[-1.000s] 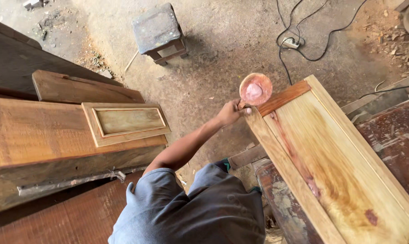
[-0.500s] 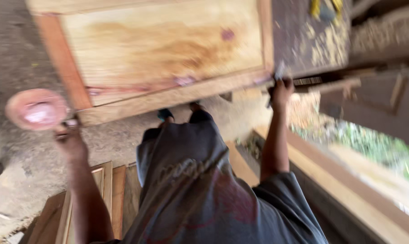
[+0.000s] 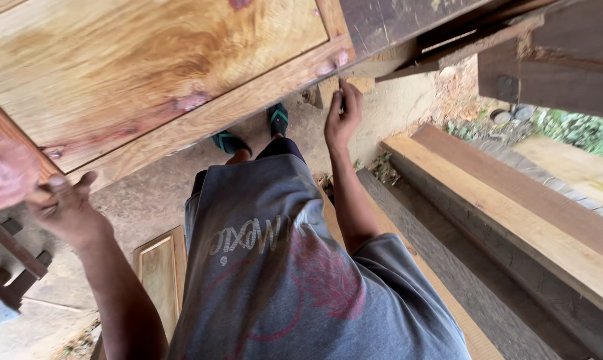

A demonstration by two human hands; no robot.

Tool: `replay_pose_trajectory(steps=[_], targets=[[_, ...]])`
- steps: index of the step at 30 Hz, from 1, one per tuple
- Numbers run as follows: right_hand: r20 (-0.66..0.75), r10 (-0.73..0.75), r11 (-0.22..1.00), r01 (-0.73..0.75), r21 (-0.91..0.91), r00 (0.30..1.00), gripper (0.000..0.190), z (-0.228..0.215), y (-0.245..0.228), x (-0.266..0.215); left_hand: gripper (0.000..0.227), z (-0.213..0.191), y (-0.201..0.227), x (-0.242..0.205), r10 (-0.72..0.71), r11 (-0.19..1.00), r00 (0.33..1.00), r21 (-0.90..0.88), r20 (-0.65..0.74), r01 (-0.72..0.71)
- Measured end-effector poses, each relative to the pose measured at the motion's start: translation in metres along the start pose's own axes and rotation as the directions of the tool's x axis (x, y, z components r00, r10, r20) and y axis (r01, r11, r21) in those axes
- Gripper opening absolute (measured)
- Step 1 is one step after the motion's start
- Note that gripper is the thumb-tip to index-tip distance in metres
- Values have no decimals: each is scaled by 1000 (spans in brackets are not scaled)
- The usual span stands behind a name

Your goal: The person applies pink wood filler to a wooden panel using a small putty knife. They spread the filler into the grooves and edges of the panel, occasionally repositioning the panel to reach different areas.

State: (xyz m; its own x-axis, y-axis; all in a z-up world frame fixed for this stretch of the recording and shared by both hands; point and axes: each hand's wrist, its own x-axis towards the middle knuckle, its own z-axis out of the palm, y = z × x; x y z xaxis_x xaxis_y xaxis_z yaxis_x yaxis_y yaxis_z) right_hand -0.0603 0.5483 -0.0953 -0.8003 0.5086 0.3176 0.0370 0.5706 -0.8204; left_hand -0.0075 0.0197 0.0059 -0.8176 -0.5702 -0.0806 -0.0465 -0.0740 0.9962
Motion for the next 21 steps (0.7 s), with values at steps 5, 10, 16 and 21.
replay_pose_trajectory(steps=[5,10,16,21], targets=[[40,34,999,-33,-35,999,26,11,14,-9,34,81,20,-29,-84,995,958,-35,275,98],[141,36,996,-47,76,989,21,-24,15,-26,22,127,30,-48,-145,989,944,55,295,135],[317,578,612,-656,442,752,22,-5,43,14,22,160,28,-64,-195,981,919,76,342,180],[415,495,579,-646,498,764,26,-2,71,12,22,170,37,-74,-237,967,896,181,375,179]])
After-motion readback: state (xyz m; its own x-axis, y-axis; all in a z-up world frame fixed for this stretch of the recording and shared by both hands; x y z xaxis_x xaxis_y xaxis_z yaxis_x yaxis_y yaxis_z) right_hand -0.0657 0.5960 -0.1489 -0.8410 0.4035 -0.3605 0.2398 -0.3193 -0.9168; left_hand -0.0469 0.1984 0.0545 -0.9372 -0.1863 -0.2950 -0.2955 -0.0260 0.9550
